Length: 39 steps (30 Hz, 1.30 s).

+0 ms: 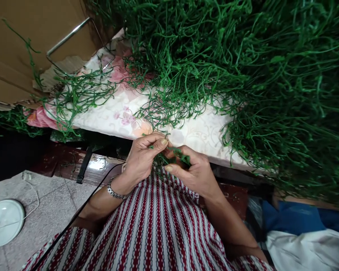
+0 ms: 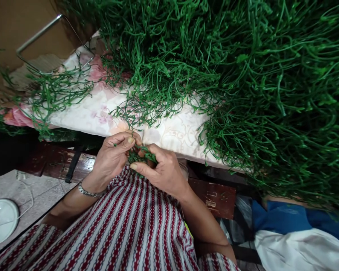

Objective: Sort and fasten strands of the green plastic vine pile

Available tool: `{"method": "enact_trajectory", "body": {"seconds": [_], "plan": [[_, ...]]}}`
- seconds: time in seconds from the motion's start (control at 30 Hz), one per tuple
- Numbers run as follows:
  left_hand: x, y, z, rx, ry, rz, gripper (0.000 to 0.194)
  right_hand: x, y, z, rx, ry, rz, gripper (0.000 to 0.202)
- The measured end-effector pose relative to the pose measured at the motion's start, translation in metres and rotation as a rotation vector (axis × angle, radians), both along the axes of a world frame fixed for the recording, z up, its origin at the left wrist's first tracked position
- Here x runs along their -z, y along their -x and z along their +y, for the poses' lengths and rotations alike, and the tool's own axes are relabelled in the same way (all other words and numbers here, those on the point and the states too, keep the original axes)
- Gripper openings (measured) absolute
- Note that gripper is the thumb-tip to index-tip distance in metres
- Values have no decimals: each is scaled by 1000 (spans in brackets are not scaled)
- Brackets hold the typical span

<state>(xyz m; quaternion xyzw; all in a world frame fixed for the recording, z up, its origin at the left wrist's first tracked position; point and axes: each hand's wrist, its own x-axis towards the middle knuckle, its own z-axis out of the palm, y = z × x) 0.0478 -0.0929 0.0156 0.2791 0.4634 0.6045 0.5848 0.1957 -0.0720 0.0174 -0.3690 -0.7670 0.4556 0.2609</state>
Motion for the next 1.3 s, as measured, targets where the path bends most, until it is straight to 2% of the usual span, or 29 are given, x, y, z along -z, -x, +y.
{"method": "enact_trajectory", "body": {"seconds": [0.1, 0.17, 0.27, 0.33, 0.5, 0.7, 1.0, 1.17, 1.3], "plan": [[1, -2, -1, 40, 7, 8, 14, 1, 2, 0, -33, -65, -44, 9], [0, -2, -3, 77, 32, -55, 12, 3, 1, 0, 1, -34, 13, 7], [2, 0, -7, 154, 36, -172, 27, 7, -4, 1, 82, 98, 91, 13], [5, 2, -10, 188, 22, -173, 31, 10, -7, 2, 111, 198, 129, 20], [15, 2, -13, 213, -36, -5, 20, 14, -10, 2, 152, 382, 231, 24], [14, 3, -13, 189, -17, -35, 17, 19, -8, 2, 183, 537, 363, 26], [13, -4, -13, -2, 3, -51, 15, 22, -9, 2, 166, 566, 390, 24], [15, -7, -13, -81, -53, -47, 11, 22, -7, 1, 156, 522, 376, 22], [17, -9, -13, -186, -123, 32, 12, 21, -4, 0, 183, 485, 381, 21]]}}
